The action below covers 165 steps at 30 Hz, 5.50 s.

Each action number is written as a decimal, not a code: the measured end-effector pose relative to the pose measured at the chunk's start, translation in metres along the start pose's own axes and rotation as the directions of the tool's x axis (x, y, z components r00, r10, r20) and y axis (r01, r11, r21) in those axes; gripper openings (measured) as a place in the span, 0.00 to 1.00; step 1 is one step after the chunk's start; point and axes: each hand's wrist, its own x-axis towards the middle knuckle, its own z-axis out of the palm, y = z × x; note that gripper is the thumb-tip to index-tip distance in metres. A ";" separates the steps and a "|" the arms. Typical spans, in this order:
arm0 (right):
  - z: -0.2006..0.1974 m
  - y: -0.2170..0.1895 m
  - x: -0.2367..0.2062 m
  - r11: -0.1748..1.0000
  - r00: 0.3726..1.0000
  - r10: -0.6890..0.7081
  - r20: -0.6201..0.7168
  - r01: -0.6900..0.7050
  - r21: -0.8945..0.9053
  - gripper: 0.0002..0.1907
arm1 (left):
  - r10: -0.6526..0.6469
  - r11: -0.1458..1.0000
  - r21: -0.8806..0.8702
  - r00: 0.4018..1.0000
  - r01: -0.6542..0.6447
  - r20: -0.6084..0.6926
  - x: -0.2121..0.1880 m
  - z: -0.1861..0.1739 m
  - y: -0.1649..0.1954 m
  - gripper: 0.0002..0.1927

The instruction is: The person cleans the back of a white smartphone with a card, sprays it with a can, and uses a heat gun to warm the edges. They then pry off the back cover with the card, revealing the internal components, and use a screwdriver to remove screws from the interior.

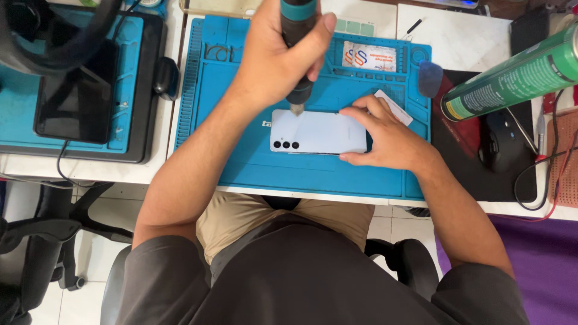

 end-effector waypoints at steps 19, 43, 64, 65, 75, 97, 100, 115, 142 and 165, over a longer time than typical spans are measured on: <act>0.004 -0.038 0.015 0.933 0.992 -0.105 -0.075 0.072 -0.353 0.49 | -0.009 0.996 0.088 0.996 0.017 -0.087 -0.008 -0.039 0.007 0.15; 0.047 -0.062 0.020 0.785 0.806 -0.451 -0.383 0.154 -0.600 0.24 | 0.041 0.996 -0.071 0.997 -0.045 -0.058 -0.009 -0.013 0.006 0.11; 0.056 -0.060 0.021 0.644 0.701 -0.672 -0.239 0.394 -0.656 0.10 | 0.044 0.993 -0.103 0.995 -0.053 -0.091 -0.003 -0.002 0.003 0.05; 0.057 -0.059 0.021 0.645 0.702 -0.671 -0.239 0.395 -0.654 0.10 | 0.048 0.994 -0.097 0.996 -0.056 -0.081 -0.003 -0.001 0.004 0.06; 0.061 -0.056 0.021 0.647 0.697 -0.671 -0.252 0.385 -0.658 0.08 | 0.027 0.999 0.023 0.999 -0.026 -0.039 -0.012 -0.029 0.016 0.08; 0.061 -0.056 0.021 0.640 0.686 -0.680 -0.258 0.384 -0.666 0.09 | 0.031 0.998 -0.052 0.999 -0.033 -0.041 -0.003 0.000 -0.001 0.11; 0.061 -0.055 0.021 0.636 0.689 -0.679 -0.252 0.382 -0.671 0.09 | 0.036 0.998 -0.057 0.999 -0.037 -0.014 -0.003 0.004 -0.001 0.12; 0.058 -0.057 0.021 0.640 0.684 -0.683 -0.255 0.392 -0.661 0.09 | 0.016 0.999 0.032 1.000 -0.017 0.011 -0.008 -0.026 0.015 0.11; 0.057 -0.057 0.022 0.648 0.673 -0.688 -0.272 0.399 -0.649 0.07 | 0.052 0.998 -0.039 0.999 -0.053 -0.012 0.000 0.009 -0.001 0.13; 0.055 -0.059 0.023 0.660 0.671 -0.684 -0.288 0.399 -0.637 0.06 | 0.040 0.996 0.079 0.999 -0.040 0.002 -0.009 -0.032 0.013 0.09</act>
